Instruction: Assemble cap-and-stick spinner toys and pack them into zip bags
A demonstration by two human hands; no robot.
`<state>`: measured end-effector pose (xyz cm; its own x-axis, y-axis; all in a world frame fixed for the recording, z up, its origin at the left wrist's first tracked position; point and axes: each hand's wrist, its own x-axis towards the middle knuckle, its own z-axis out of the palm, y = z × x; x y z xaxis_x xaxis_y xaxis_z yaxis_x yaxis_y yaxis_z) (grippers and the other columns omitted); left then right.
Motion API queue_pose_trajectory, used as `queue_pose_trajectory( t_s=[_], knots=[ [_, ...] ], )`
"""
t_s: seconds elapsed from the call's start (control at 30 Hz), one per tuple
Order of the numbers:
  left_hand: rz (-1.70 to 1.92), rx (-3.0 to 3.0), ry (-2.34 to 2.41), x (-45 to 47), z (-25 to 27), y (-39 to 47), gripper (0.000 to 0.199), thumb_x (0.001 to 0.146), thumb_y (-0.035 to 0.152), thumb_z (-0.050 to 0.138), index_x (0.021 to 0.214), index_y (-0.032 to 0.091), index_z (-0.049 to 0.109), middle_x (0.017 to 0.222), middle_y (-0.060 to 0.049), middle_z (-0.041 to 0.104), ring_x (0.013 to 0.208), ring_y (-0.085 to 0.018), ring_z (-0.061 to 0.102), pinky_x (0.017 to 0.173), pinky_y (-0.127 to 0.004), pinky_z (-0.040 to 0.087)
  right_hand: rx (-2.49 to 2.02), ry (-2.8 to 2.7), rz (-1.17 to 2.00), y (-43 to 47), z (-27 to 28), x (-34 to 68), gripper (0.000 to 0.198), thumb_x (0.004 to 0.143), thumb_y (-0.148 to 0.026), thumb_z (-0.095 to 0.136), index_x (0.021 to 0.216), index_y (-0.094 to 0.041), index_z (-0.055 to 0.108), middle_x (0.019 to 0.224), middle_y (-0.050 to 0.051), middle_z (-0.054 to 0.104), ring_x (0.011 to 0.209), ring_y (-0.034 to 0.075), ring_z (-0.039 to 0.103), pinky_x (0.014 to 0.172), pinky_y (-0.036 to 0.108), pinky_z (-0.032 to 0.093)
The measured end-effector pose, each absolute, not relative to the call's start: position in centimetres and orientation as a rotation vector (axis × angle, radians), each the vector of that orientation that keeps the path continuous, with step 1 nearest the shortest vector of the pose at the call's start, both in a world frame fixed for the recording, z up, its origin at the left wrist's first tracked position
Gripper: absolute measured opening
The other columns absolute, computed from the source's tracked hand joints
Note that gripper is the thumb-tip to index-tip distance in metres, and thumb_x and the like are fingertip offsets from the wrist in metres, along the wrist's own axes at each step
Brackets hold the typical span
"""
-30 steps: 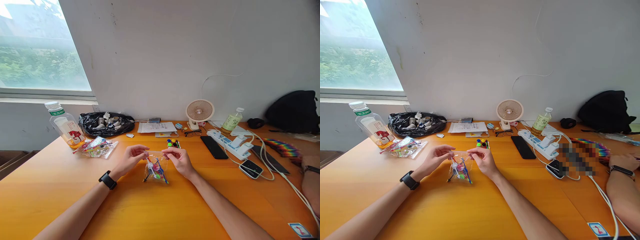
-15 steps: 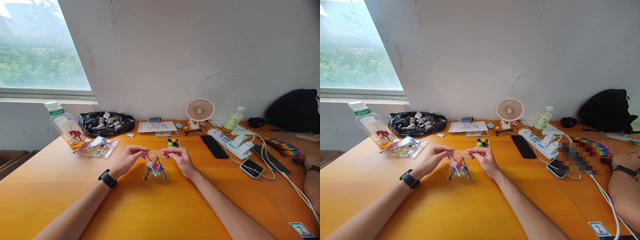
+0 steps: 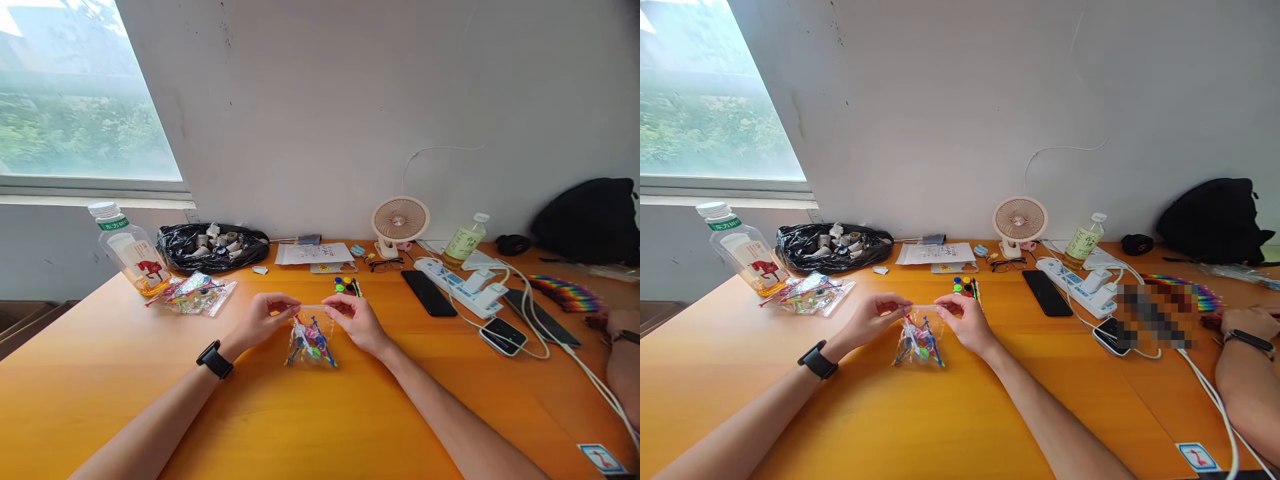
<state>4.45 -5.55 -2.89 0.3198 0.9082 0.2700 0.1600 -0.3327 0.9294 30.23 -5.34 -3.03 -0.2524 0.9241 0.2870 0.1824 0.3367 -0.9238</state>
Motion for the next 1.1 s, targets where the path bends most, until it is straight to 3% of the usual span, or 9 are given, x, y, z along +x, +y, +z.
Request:
queue_pose_trajectory(
  t_s=[0.13,0.27,0.53,0.73,0.87,1.1],
  knots=[
    [1.051,1.757,0.918,4.3,-3.0,-5.6,0.026,0.096,0.041,0.072,0.098,0.016,0.073,0.093,-0.009,0.077,0.085,-0.02,0.074,0.078,-0.03,0.059,-0.982,-1.804,0.815,-5.7,-2.8,30.1,0.012,0.096,-0.032,0.066,0.095,-0.022,0.073,0.09,0.005,0.075,0.082,0.02,0.07,0.078,0.033,0.055],
    [1.084,1.613,0.854,4.6,-2.7,-5.8,0.025,0.093,0.04,0.074,0.091,0.015,0.068,0.088,-0.008,0.076,0.081,-0.02,0.074,0.075,-0.028,0.059,-0.926,-1.843,0.828,-6.0,-2.8,30.0,0.012,0.1,-0.028,0.059,0.097,-0.023,0.069,0.088,0.003,0.072,0.078,0.019,0.069,0.077,0.033,0.056],
    [1.129,1.484,0.875,4.6,-1.7,-6.2,0.023,0.085,0.037,0.08,0.086,0.014,0.077,0.084,-0.008,0.078,0.079,-0.019,0.072,0.077,-0.028,0.058,-0.814,-1.667,0.984,-5.8,-3.0,30.0,0.009,0.092,-0.025,0.067,0.09,-0.021,0.074,0.088,0.004,0.073,0.08,0.019,0.072,0.08,0.033,0.06],
    [1.121,1.415,0.924,5.3,-1.9,-6.7,0.029,0.077,0.039,0.09,0.08,0.014,0.076,0.082,-0.007,0.077,0.075,-0.018,0.07,0.07,-0.025,0.055,-0.802,-1.737,0.858,-6.3,-1.8,30.1,0.014,0.092,-0.023,0.063,0.082,-0.02,0.072,0.086,0.005,0.07,0.081,0.019,0.068,0.079,0.034,0.057],
    [1.152,1.448,0.835,6.0,-1.7,-7.4,0.033,0.078,0.037,0.091,0.075,0.014,0.067,0.079,-0.005,0.073,0.075,-0.016,0.068,0.073,-0.026,0.055,-0.887,-1.811,0.862,-7.0,-1.1,29.7,0.013,0.092,-0.032,0.069,0.097,-0.02,0.072,0.094,0.005,0.072,0.087,0.02,0.068,0.078,0.031,0.055],
    [1.102,1.53,0.855,6.6,-0.6,-8.2,0.036,0.09,0.045,0.08,0.112,0.017,0.074,0.098,-0.007,0.075,0.088,-0.018,0.069,0.079,-0.026,0.056,-0.883,-1.884,0.941,-7.6,-1.1,28.7,0.032,0.098,-0.045,0.067,0.084,-0.018,0.075,0.078,0.003,0.071,0.074,0.016,0.063,0.069,0.026,0.048]
  ],
)
